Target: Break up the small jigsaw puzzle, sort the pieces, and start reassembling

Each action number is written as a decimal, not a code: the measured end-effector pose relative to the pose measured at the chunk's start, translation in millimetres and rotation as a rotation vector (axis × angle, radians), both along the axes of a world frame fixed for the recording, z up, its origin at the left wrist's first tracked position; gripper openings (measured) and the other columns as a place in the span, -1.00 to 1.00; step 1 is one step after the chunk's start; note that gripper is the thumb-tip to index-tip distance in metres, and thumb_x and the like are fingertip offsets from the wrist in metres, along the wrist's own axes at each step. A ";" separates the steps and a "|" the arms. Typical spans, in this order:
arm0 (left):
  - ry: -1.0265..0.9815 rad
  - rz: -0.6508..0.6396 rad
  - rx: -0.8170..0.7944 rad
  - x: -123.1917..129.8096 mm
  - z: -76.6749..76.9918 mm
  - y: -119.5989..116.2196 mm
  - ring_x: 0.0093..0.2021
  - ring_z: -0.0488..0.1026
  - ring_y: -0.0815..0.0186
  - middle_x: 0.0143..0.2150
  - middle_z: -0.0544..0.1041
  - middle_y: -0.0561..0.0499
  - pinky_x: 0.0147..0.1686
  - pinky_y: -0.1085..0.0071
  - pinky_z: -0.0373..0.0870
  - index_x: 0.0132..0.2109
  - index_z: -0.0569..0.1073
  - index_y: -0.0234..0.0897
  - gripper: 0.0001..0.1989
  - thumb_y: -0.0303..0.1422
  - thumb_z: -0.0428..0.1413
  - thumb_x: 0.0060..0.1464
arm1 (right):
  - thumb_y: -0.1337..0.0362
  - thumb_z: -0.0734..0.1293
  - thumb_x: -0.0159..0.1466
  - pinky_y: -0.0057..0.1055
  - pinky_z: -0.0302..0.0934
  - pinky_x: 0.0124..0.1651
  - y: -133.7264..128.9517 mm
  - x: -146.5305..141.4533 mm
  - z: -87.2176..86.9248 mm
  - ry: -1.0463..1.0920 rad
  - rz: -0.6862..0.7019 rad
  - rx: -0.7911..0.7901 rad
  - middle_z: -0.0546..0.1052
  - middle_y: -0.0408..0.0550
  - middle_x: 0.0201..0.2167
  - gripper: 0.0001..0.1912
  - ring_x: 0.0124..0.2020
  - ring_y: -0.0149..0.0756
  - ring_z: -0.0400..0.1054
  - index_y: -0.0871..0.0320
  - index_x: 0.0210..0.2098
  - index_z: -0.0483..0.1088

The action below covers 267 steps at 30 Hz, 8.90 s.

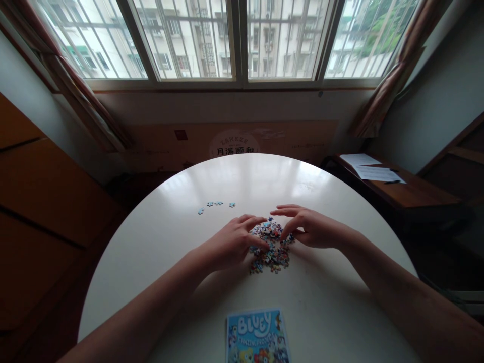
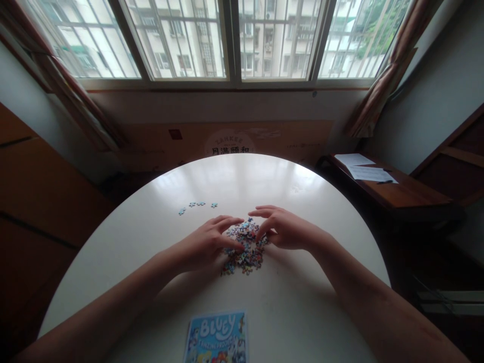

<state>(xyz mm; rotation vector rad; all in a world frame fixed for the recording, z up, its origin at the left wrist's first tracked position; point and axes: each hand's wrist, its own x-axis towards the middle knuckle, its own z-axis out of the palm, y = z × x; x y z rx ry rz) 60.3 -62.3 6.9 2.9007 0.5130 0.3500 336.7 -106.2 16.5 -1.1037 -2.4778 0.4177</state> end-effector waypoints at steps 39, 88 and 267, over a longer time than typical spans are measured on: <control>0.075 0.124 0.098 2.0 -8.2 5.5 0.36 0.18 -0.06 0.43 0.20 -0.06 0.21 -0.08 0.30 0.21 0.45 0.09 -0.36 -0.60 0.22 0.05 | 0.44 0.35 0.24 0.06 0.21 0.27 9.8 1.5 -13.9 -0.053 -0.165 -0.018 0.43 -0.08 0.22 -0.67 0.30 -0.03 0.23 -0.09 -0.17 0.63; -0.111 0.237 0.141 -12.0 -0.2 17.1 0.34 0.22 0.06 0.34 0.34 -0.10 0.23 -0.08 0.32 0.14 0.52 -0.18 -0.43 -0.71 -0.13 0.15 | 0.28 0.42 0.25 0.15 0.15 0.30 17.9 2.5 -26.1 0.009 -0.272 -0.005 0.47 -0.05 0.18 -0.85 0.28 0.05 0.25 -0.06 -0.22 0.64; 0.533 0.983 -0.541 -104.1 47.9 51.3 -0.39 0.38 0.19 -0.36 0.51 -0.09 -0.39 0.31 0.19 -0.50 0.36 -0.25 -0.73 -0.14 0.12 -0.08 | 0.38 0.28 0.35 0.14 0.31 0.21 -6.3 -28.8 -27.3 0.083 -0.095 0.119 0.39 -0.03 0.25 -0.68 0.34 0.01 0.19 -0.07 -0.02 0.55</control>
